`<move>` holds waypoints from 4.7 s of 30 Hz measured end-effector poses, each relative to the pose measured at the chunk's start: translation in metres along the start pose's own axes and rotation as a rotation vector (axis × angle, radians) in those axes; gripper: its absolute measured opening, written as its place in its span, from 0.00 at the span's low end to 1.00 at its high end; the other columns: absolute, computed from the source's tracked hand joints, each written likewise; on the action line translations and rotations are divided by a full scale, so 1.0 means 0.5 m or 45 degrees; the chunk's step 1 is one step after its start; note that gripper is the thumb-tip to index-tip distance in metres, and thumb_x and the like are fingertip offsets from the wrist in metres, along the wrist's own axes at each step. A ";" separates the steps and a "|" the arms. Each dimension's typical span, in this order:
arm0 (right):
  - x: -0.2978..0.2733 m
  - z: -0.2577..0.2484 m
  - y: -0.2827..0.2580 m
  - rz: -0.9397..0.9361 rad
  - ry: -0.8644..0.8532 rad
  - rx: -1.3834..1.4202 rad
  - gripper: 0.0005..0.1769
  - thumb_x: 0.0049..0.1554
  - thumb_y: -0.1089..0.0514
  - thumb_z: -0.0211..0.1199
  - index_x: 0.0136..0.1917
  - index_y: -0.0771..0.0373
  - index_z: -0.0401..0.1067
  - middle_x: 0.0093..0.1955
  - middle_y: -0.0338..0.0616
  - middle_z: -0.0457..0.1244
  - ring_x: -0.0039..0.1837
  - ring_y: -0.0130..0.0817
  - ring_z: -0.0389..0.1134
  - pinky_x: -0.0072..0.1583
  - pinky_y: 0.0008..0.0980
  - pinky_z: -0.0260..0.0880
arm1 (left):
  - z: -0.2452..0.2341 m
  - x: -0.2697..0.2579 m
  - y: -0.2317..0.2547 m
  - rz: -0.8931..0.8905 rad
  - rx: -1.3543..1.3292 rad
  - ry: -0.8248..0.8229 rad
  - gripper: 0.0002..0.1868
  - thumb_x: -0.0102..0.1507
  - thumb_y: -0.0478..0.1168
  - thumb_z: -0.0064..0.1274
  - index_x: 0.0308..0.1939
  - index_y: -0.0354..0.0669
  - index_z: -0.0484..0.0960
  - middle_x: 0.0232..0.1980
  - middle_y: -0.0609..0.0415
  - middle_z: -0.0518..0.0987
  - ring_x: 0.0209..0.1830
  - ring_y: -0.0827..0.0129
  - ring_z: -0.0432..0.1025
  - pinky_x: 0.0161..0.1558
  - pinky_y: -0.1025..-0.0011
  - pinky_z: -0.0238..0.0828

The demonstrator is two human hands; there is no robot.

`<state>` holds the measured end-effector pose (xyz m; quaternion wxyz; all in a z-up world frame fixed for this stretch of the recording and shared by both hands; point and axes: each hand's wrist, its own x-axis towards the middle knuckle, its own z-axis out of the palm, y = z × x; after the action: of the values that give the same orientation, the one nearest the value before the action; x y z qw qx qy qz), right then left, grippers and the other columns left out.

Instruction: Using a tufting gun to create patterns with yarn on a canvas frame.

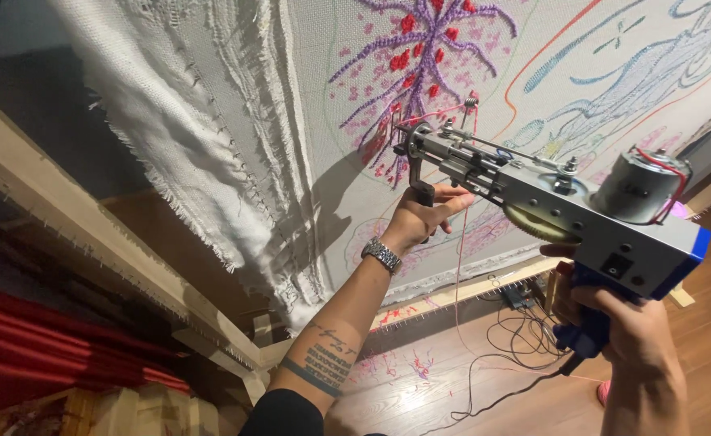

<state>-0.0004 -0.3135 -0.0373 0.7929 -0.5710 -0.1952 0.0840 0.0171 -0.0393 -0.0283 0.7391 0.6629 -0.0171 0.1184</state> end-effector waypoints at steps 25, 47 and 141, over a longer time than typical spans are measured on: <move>0.034 0.159 -0.049 -0.022 -0.076 -0.007 0.27 0.38 0.77 0.49 0.54 0.75 0.64 0.40 0.51 0.60 0.28 0.29 0.54 0.29 0.23 0.55 | -0.044 0.050 0.000 -0.147 0.112 0.176 0.18 0.49 0.42 0.57 0.38 0.33 0.81 0.28 0.55 0.78 0.15 0.75 0.65 0.20 0.80 0.64; 0.064 0.268 -0.061 -0.197 0.031 -0.270 0.07 0.35 0.78 0.48 0.29 0.73 0.64 0.17 0.49 0.51 0.18 0.33 0.52 0.24 0.32 0.58 | -0.107 0.139 -0.029 -0.092 0.097 0.275 0.12 0.51 0.46 0.58 0.34 0.45 0.79 0.14 0.54 0.73 0.08 0.75 0.66 0.10 0.84 0.50; 0.078 0.121 -0.032 -0.074 -0.156 -0.026 0.26 0.38 0.75 0.50 0.52 0.73 0.66 0.28 0.45 0.58 0.26 0.27 0.52 0.27 0.23 0.54 | -0.069 0.101 0.007 -0.124 0.053 -0.105 0.16 0.49 0.42 0.59 0.39 0.41 0.81 0.31 0.54 0.79 0.22 0.72 0.72 0.18 0.82 0.57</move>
<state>0.0092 -0.2520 0.0026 0.7757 -0.5671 -0.2608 0.0936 0.0609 0.0028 -0.0198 0.7288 0.6824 -0.0128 0.0552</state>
